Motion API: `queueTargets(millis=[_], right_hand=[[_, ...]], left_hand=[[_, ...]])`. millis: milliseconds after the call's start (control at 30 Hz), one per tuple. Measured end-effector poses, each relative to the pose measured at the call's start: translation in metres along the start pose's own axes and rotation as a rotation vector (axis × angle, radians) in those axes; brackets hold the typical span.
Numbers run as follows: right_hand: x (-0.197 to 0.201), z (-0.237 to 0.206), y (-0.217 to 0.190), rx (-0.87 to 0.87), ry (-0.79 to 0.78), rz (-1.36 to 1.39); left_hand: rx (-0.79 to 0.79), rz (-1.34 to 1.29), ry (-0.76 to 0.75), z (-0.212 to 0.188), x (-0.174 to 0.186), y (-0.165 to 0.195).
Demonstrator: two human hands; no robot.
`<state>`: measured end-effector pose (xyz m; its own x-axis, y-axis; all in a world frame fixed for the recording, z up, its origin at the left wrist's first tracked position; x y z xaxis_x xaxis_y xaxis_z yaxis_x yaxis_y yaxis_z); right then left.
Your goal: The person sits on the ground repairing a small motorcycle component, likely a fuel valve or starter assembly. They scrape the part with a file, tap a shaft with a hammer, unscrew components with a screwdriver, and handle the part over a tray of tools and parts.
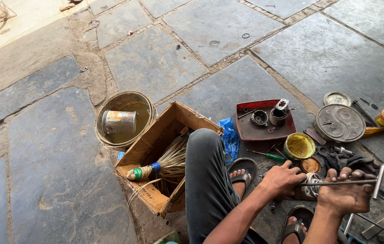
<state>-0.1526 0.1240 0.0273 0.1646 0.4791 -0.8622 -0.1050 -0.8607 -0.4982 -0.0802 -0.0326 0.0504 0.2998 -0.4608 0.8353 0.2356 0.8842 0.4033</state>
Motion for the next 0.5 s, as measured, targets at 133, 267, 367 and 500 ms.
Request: queueTargets(millis=[133, 267, 367, 500], right_hand=[[0.007, 0.005, -0.002, 0.047, 0.001, -0.004], [0.013, 0.011, -0.004, 0.104, 0.012, -0.092], [0.012, 0.013, -0.001, 0.054, -0.006, -0.065], [0.008, 0.012, 0.003, -0.035, 0.063, -0.067]], left_hand=[[0.005, 0.010, -0.011, 0.000, 0.000, 0.000], [0.005, 0.003, 0.008, 0.001, 0.002, 0.001], [0.008, -0.006, 0.000, 0.001, 0.003, 0.002], [0.003, -0.004, -0.009, 0.001, 0.004, 0.004]])
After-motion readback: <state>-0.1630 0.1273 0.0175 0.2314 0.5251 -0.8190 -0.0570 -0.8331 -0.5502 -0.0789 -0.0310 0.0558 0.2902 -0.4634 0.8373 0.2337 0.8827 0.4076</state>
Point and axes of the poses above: each hand's wrist, its own z-axis towards the middle knuckle, its own x-axis out of the back of the hand, y = z × x, the point moved 8 cm from there along z, towards the middle knuckle, and after that the axes turned 15 degrees about y, right-handed, at the moved point
